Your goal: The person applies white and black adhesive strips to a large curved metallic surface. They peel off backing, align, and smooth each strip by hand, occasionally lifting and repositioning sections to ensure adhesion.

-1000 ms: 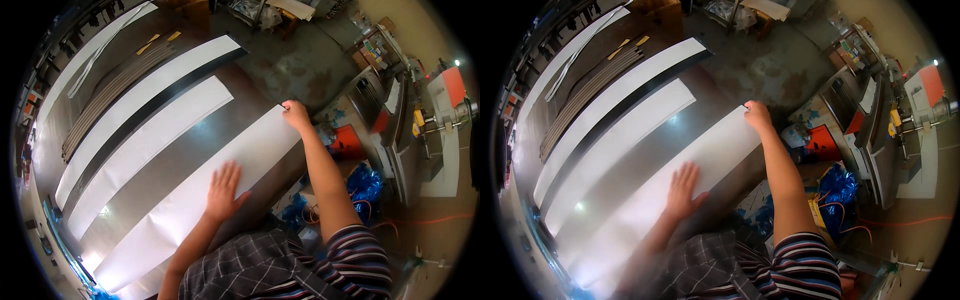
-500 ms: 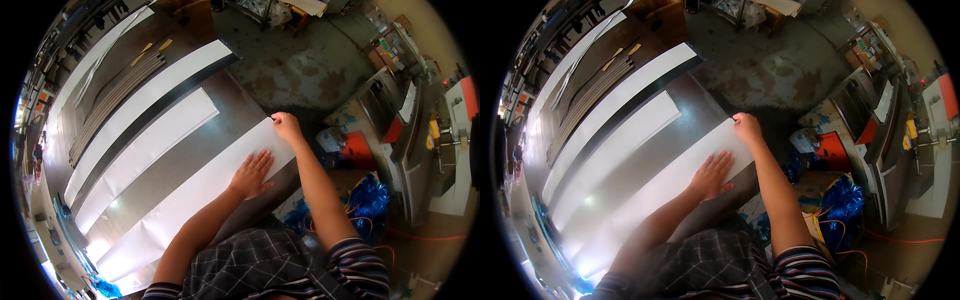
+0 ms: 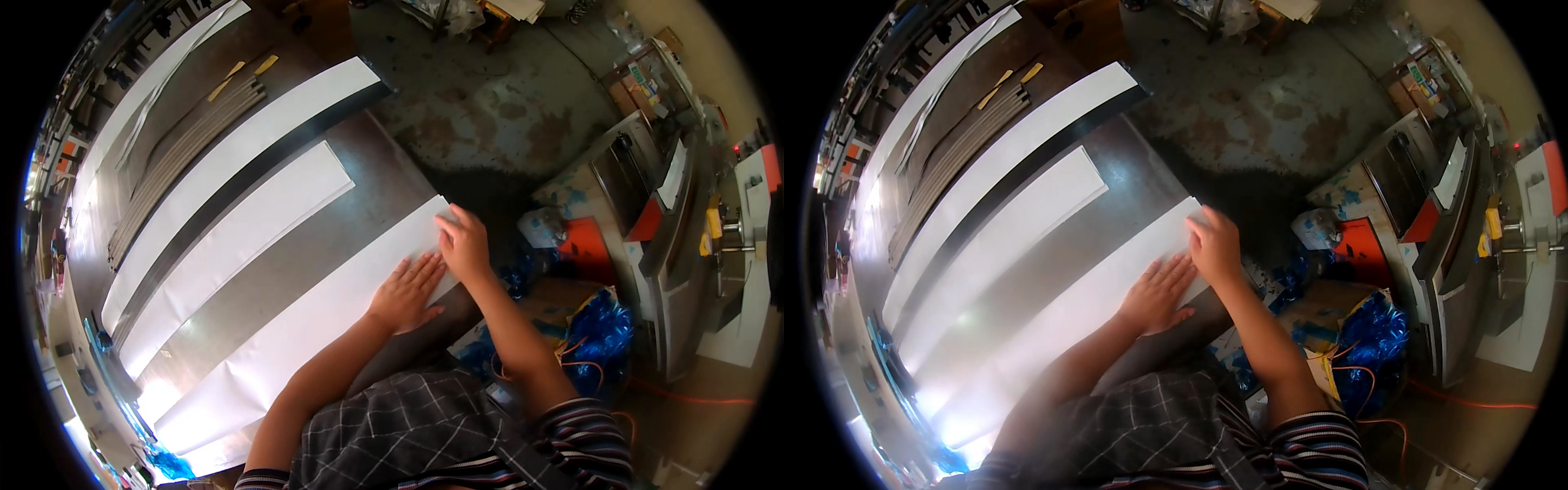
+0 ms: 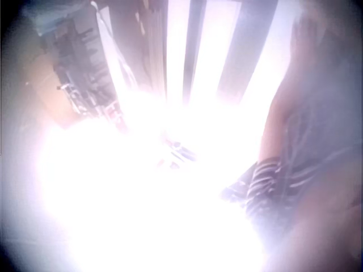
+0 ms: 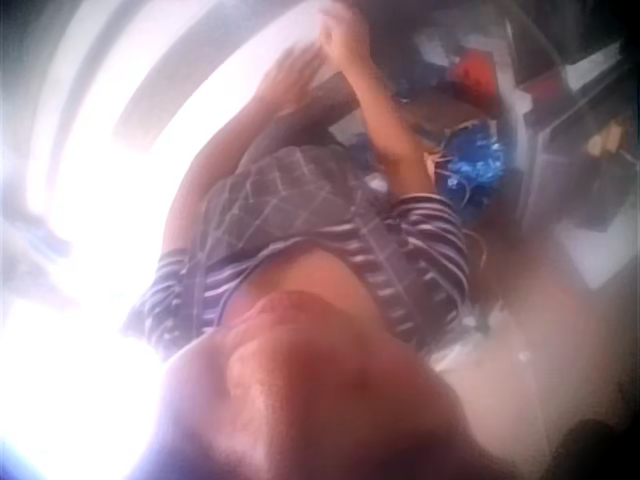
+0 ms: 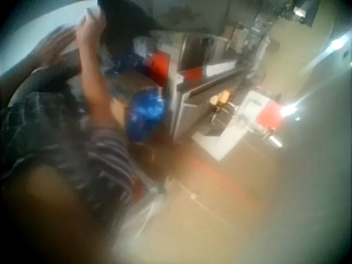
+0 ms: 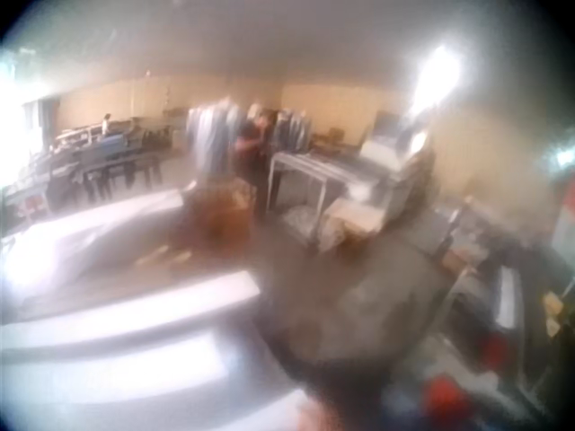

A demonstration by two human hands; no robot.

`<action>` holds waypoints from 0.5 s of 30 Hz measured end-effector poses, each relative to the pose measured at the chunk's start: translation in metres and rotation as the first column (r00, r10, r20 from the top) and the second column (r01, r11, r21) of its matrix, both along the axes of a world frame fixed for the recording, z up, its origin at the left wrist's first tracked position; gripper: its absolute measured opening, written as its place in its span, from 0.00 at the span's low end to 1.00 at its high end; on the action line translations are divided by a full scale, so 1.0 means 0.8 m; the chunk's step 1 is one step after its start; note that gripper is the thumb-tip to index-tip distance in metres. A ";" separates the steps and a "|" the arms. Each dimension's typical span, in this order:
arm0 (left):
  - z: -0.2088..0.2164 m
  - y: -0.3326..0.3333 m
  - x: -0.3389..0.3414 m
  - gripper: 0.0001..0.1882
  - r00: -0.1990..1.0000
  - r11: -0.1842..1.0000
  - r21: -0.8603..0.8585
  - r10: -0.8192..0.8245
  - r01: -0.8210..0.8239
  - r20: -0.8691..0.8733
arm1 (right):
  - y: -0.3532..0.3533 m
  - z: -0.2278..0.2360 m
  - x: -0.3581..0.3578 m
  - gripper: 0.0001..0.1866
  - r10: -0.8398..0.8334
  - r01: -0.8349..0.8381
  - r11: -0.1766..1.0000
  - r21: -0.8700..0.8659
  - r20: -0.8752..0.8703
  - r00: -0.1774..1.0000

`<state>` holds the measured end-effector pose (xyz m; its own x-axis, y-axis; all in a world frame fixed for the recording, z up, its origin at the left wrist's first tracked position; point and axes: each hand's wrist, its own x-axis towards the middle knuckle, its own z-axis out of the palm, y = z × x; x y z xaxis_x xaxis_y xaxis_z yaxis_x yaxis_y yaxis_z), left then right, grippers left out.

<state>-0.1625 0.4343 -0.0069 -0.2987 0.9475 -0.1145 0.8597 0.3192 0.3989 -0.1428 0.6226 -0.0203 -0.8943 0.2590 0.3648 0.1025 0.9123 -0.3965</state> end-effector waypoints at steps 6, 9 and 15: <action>0.002 0.003 -0.001 0.40 1.000 0.999 0.048 -0.009 0.009 0.001 | 0.012 -0.024 -0.013 0.18 -0.061 0.060 0.998 0.008 0.078 0.995; 0.007 0.000 -0.004 0.39 1.000 1.000 0.013 0.002 -0.002 0.027 | -0.022 -0.004 0.010 0.21 0.035 -0.050 0.986 0.162 0.092 0.995; -0.012 -0.008 -0.006 0.29 0.999 0.980 0.192 0.042 -0.047 0.029 | 0.014 0.001 -0.035 0.13 -0.155 0.152 0.985 -0.083 -0.028 0.988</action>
